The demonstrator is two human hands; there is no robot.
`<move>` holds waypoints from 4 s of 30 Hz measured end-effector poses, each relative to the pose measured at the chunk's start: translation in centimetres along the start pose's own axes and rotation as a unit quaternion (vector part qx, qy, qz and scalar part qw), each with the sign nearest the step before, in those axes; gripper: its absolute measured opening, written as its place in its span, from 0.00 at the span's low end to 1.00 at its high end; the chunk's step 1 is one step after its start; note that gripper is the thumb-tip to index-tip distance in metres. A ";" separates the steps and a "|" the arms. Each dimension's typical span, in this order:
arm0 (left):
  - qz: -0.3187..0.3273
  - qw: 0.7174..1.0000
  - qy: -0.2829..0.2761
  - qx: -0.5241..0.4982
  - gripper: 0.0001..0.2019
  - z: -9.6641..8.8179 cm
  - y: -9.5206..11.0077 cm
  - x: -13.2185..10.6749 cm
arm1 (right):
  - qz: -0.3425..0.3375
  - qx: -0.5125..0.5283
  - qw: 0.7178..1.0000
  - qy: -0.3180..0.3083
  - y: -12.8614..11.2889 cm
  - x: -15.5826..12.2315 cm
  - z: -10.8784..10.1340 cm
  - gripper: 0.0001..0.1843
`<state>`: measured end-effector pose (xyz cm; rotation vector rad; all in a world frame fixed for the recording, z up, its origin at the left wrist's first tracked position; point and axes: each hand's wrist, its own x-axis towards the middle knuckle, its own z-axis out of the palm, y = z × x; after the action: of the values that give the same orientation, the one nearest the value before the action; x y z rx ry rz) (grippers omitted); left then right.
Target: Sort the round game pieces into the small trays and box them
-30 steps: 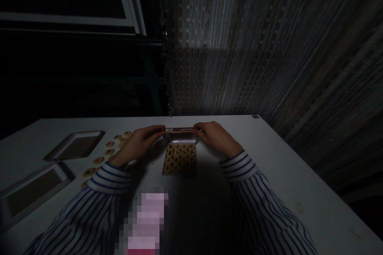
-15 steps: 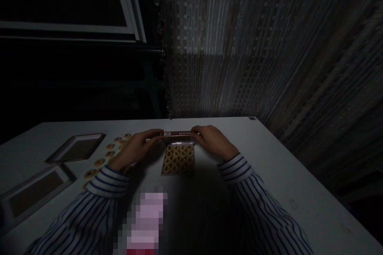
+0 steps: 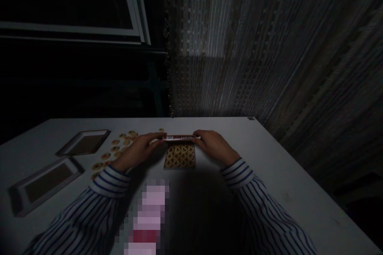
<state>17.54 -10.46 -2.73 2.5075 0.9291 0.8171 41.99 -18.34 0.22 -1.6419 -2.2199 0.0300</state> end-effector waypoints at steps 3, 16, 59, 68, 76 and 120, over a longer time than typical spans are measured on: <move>0.012 1.000 -0.005 0.005 0.17 -0.1 0.3 -0.3 | 0.000 -0.005 1.000 0.002 -0.1 -0.6 0.2 0.15; 0.038 0.998 -0.033 0.034 0.14 0.0 1.2 -2.2 | -0.010 -0.037 0.999 0.008 -0.8 -2.5 2.0 0.16; 0.079 0.991 -0.092 0.051 0.13 3.8 -0.1 -5.7 | -0.081 -0.106 0.991 0.001 -0.2 -6.0 7.7 0.13; 0.115 0.981 -0.055 0.146 0.15 4.2 0.0 -5.4 | -0.101 -0.146 0.984 0.025 0.3 -5.6 8.2 0.14; 0.142 0.976 -0.072 0.152 0.16 5.0 -0.5 -4.7 | -0.144 -0.149 0.978 0.021 1.0 -5.5 8.7 0.14; 0.075 0.982 -0.051 0.167 0.21 7.2 -0.6 -1.7 | -0.031 -0.069 0.996 -0.055 0.8 0.4 10.8 0.31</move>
<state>20.63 -12.01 -9.32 2.9083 0.9172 0.6093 39.26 -15.46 -9.92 -1.6774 -2.4042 -0.0513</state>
